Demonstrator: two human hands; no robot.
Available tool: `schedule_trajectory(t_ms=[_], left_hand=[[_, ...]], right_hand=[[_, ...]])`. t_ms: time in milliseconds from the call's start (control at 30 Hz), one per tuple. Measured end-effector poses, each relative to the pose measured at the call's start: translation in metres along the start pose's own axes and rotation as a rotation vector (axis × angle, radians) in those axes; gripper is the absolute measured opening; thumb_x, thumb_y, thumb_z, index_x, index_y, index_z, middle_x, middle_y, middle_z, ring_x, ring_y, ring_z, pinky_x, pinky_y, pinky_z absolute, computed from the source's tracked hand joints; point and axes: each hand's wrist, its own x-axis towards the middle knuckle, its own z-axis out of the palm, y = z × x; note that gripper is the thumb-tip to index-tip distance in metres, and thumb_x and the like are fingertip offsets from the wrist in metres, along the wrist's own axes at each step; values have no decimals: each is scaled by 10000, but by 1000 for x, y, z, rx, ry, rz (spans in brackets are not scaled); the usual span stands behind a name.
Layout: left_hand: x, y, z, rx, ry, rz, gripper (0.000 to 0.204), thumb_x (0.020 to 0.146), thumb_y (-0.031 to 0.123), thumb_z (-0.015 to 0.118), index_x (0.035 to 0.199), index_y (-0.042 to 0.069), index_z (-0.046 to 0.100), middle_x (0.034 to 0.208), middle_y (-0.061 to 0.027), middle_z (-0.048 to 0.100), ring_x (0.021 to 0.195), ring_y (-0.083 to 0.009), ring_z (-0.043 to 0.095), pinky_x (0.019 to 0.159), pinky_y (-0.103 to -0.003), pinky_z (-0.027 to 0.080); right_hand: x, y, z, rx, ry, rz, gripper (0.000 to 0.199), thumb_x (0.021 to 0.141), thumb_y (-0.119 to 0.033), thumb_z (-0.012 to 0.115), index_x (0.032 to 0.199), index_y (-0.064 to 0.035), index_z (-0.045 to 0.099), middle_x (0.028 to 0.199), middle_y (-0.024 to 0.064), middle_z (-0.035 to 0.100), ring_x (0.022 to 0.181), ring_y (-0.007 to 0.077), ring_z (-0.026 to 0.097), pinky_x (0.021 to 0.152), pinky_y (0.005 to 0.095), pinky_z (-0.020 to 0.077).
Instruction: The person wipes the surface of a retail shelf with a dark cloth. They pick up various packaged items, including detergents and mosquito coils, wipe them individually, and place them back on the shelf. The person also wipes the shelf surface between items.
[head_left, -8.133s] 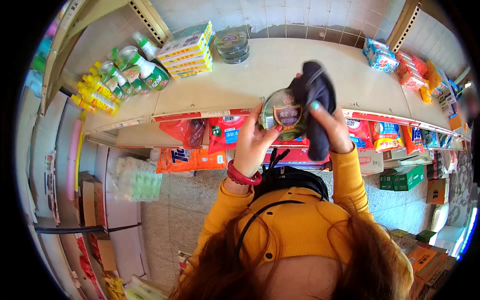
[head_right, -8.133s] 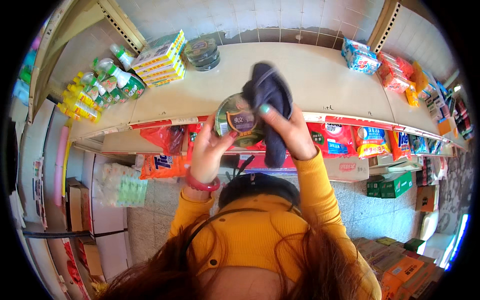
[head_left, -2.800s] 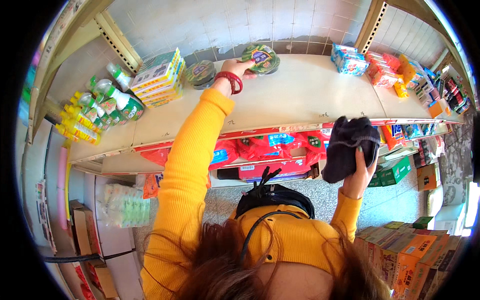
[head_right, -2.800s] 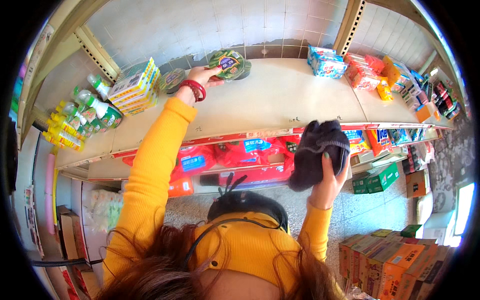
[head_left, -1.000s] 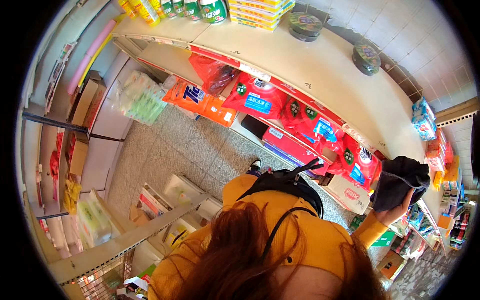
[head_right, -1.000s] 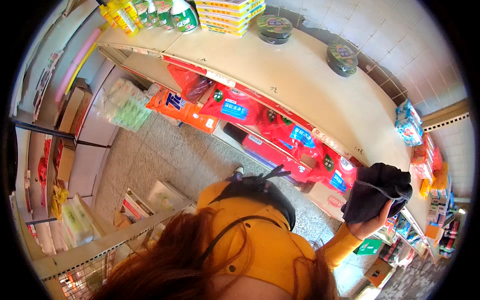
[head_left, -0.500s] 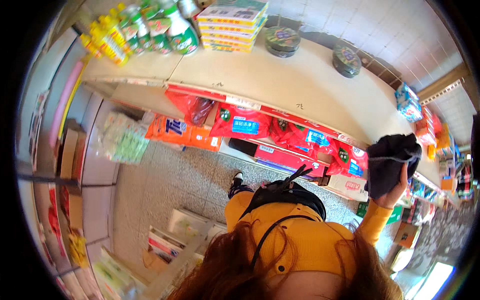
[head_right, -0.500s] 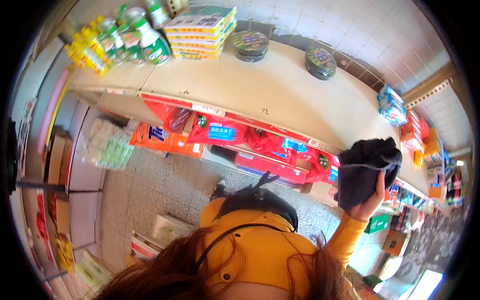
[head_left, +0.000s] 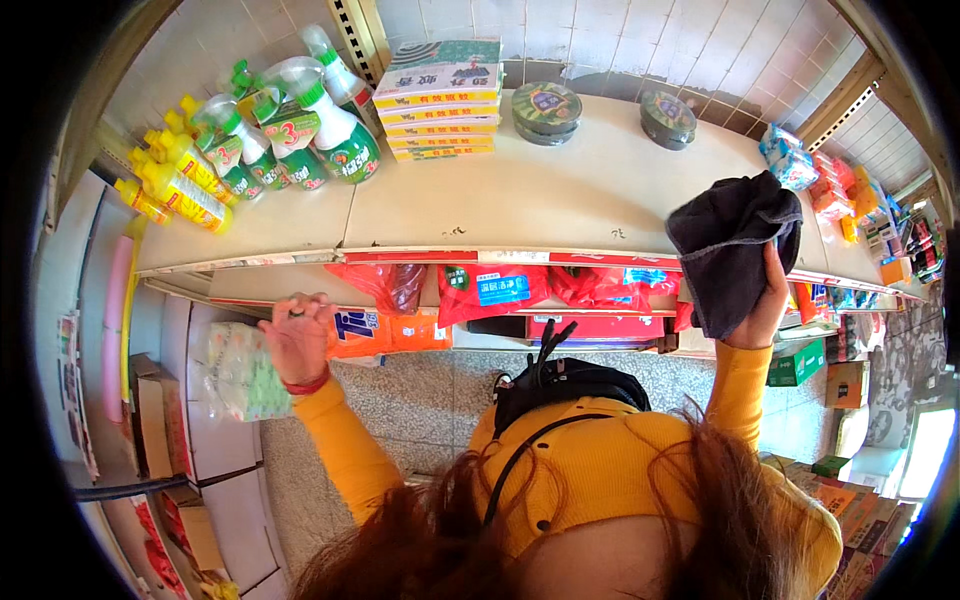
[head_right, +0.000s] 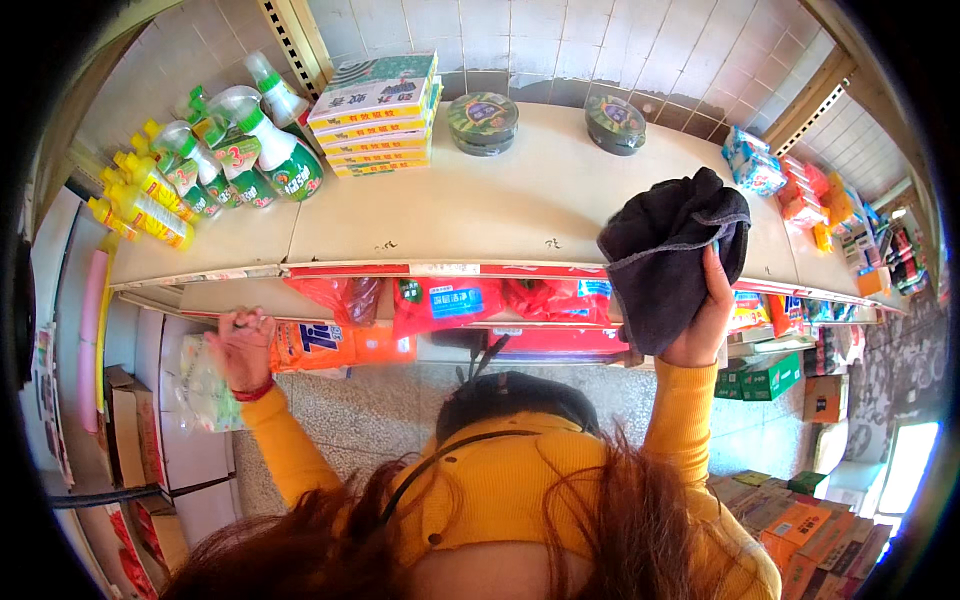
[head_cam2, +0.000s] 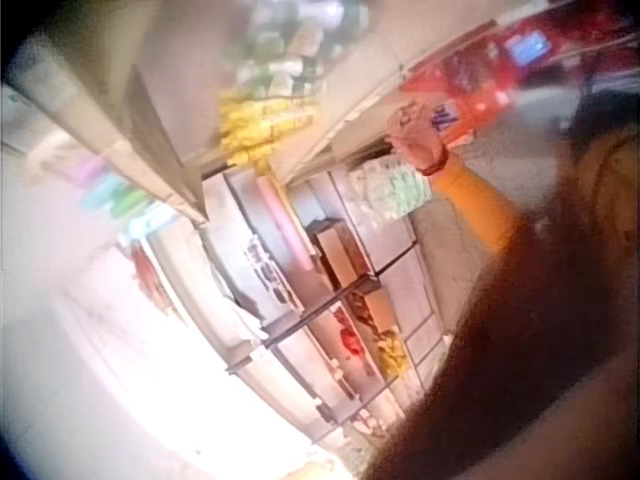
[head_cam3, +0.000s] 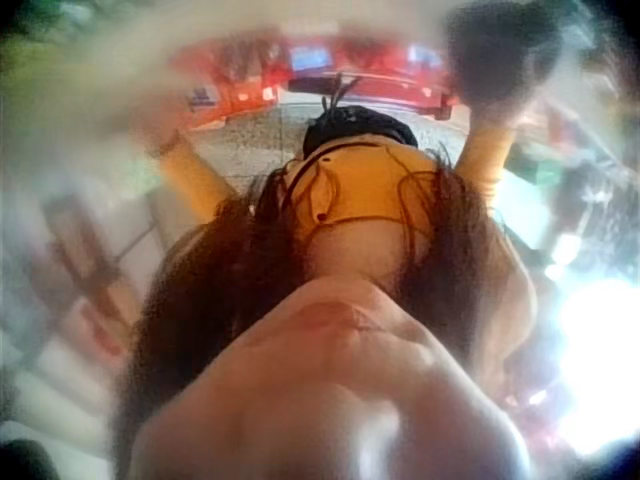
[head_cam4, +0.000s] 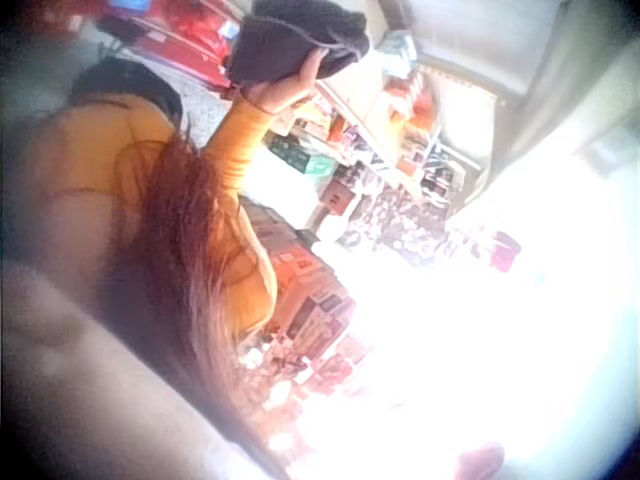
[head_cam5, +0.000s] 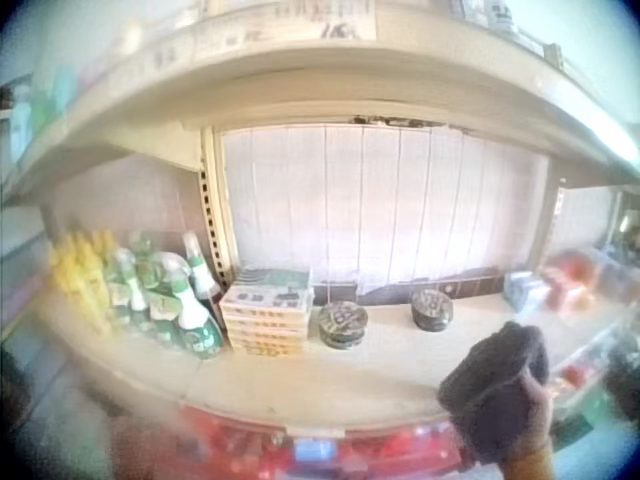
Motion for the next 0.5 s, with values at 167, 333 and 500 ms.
schedule_trajectory(t_ms=[167, 333, 500], left_hand=[[-27, -42, 48, 349, -49, -743, 325, 902, 279, 442, 1012, -7, 551, 1014, -229, 574, 959, -363, 568, 850, -463, 451], [-316, -185, -34, 1159, -63, -1498, 350, 876, 288, 479, 1020, -24, 547, 1041, -203, 579, 985, -333, 562, 872, -448, 443], [-377, -243, 34, 672, 755, -1475, 362, 877, 298, 477, 1037, -20, 540, 1047, -194, 577, 989, -326, 558, 869, -443, 444]], right_hand=[[-3, -11, -16, 74, -69, 26, 459, 905, -275, 392, 1308, -57, 382, 1331, 138, 402, 1216, 319, 387, 1035, 478, 260], [-1, -36, -62, 80, -34, -27, 458, 896, -265, 414, 1299, -47, 388, 1300, 140, 440, 1178, 318, 430, 1020, 478, 290], [5, -41, -80, 103, -105, 47, 435, 900, -253, 419, 1285, -53, 410, 1291, 138, 450, 1175, 308, 435, 1015, 470, 303]])
